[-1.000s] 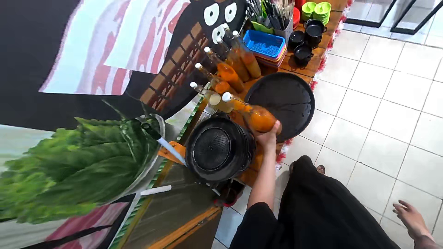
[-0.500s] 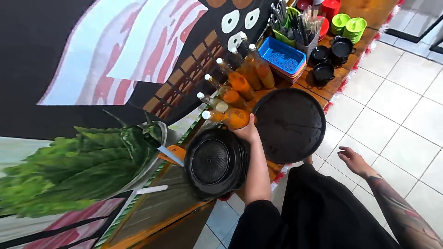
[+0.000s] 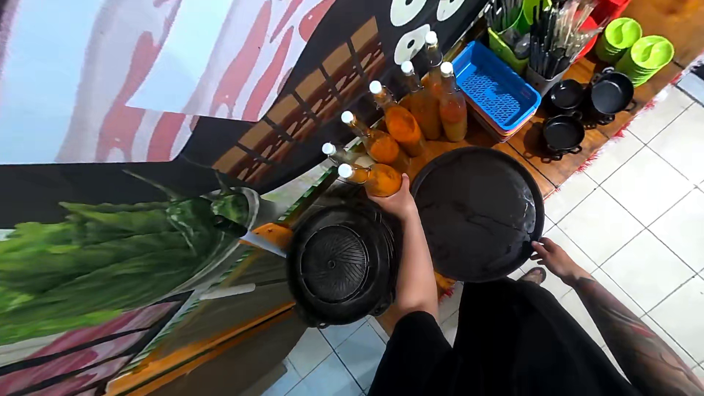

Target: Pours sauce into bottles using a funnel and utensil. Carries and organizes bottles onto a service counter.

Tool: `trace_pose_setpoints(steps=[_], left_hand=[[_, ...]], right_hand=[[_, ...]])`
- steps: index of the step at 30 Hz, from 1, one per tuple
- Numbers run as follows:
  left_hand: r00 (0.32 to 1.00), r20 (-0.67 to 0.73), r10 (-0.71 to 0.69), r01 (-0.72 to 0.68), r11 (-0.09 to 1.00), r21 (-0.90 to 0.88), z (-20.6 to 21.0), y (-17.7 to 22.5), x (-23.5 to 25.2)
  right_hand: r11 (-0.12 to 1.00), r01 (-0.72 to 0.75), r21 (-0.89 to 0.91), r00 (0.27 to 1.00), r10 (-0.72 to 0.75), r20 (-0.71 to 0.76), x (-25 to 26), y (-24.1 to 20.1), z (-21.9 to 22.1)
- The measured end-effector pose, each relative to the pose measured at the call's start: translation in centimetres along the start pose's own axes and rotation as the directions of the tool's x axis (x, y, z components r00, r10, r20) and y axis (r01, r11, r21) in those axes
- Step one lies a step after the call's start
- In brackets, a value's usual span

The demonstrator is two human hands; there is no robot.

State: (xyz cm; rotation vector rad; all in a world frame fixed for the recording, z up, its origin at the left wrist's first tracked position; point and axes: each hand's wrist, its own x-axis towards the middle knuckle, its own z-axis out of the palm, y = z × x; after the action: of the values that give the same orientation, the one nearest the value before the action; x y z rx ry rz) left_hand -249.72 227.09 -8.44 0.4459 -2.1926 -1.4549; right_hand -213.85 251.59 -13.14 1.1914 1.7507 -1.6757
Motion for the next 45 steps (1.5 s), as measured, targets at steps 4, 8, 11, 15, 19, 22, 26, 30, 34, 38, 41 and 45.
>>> trace_pose_setpoints(steps=[4,8,11,15,19,22,26,30,34,38,41,45], left_hand=[[1.0,-0.017,-0.01,0.01,1.0,-0.01,0.4,-0.8,0.3],[1.0,-0.023,-0.02,0.02,0.999,0.028,0.5,-0.9,0.4],[0.999,-0.032,-0.009,0.01,1.0,0.019,0.6,-1.0,0.3],[1.0,-0.007,0.005,-0.005,1.0,0.023,0.4,-0.5,-0.3],[1.0,0.004,0.016,-0.016,0.999,-0.04,-1.4,1.1,-2.1],[0.999,0.052,0.0,0.007,0.99,-0.139,-5.1,4.0,-4.7],[0.996,-0.077,0.052,-0.072,0.954,-0.289,-9.5,7.0,-5.7],[0.987,-0.156,0.048,-0.098,0.939,-0.33,-13.5,9.9,-4.2],[0.975,-0.205,0.088,-0.143,0.95,-0.276,-16.7,11.2,-1.5],[0.965,-0.246,0.093,-0.167,0.939,-0.301,-17.3,11.3,0.9],[0.957,-0.286,0.042,-0.124,0.953,-0.277,-15.9,11.0,1.9],[0.955,-0.298,0.0,-0.082,0.962,-0.262,-14.0,10.9,3.2]], right_hand=[[0.998,0.016,-0.063,1.0,-0.017,-0.011,1.3,-0.2,0.4],[0.98,0.015,-0.2,1.0,-0.012,0.016,1.9,-0.3,-0.3],[0.96,-0.01,-0.279,0.998,0.028,0.061,1.7,-0.8,-0.9],[0.831,0.023,-0.555,0.989,0.062,0.135,1.4,-0.9,-3.2],[0.738,0.224,-0.637,0.972,-0.118,0.205,-1.5,-7.2,-4.3],[0.718,0.55,-0.426,0.833,-0.433,0.345,-3.6,-16.3,-2.0],[0.544,0.8,-0.252,0.587,-0.624,0.516,-4.3,-29.4,6.4],[0.624,0.778,-0.078,0.545,-0.606,0.58,-0.5,-38.2,17.9],[0.688,0.711,-0.144,0.646,-0.558,0.521,4.9,-41.3,26.9],[0.571,0.773,-0.275,0.632,-0.654,0.416,8.1,-42.6,30.6],[0.469,0.781,-0.412,0.617,-0.679,0.397,9.0,-43.3,31.3],[0.346,0.769,-0.537,0.6,-0.682,0.418,8.9,-42.8,30.3]])
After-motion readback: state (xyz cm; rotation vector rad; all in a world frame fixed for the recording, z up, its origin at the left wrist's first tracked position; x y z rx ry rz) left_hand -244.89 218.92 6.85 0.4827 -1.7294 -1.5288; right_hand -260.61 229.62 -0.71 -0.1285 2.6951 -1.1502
